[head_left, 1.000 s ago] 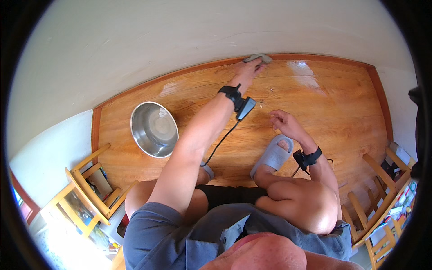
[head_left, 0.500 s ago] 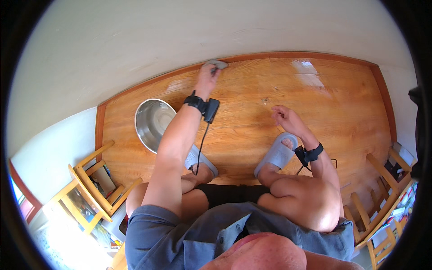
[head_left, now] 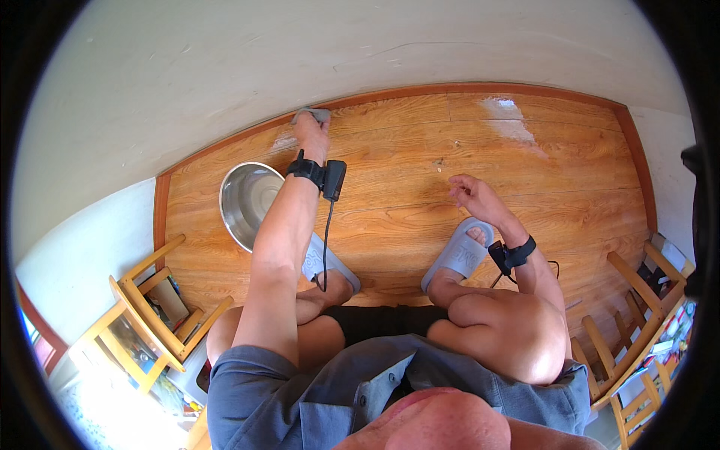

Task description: The person sits cross-legged on a wooden floor and wipes the surface with a cloth and paper towel. They use a metal bowl to hold water and repeatedly dip the cloth to clean different areas of the floor.

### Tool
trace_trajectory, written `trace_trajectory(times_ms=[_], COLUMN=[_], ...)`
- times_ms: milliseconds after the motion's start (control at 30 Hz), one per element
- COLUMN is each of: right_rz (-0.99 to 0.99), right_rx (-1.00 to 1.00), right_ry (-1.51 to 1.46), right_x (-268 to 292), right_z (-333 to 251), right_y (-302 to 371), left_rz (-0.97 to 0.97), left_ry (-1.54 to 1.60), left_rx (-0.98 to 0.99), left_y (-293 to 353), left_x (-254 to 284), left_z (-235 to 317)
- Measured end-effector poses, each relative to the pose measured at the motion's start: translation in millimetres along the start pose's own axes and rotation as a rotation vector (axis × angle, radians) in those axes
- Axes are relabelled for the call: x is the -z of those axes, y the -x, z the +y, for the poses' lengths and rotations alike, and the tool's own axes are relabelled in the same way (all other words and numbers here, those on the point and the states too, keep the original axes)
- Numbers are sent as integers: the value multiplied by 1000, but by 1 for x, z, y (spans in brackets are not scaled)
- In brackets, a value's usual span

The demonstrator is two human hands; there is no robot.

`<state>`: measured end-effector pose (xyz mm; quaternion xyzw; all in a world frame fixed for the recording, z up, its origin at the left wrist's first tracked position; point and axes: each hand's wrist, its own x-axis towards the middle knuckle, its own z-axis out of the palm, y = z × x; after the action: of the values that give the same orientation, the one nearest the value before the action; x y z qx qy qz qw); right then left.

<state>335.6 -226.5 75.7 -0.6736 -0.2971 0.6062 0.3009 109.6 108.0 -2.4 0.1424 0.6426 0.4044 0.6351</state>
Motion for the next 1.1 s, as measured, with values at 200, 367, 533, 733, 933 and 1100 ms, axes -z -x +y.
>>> trace_trajectory(times_ms=[200,367,533,733,933,1100], right_rz=[-12,-11,-5,-10,-47,-35], right_rx=[-19,-4,22,63,55,112], right_ry=[11,-12,-78,-12,116,574], right_x=[2,5,5,1,9,29], right_z=[2,9,20,24,-2,-50], right_y=[2,3,-2,-8,-6,2], left_rz=[-366,-532,-548,-548,-545,-510], left_ry=[-74,-215,-357,-682,-856,-875], left_rx=[284,427,439,295,243,134], left_y=[40,68,71,75,97,81], left_x=[-35,-73,-73,-13,48,84], left_z=[-21,-43,-27,46,111,166])
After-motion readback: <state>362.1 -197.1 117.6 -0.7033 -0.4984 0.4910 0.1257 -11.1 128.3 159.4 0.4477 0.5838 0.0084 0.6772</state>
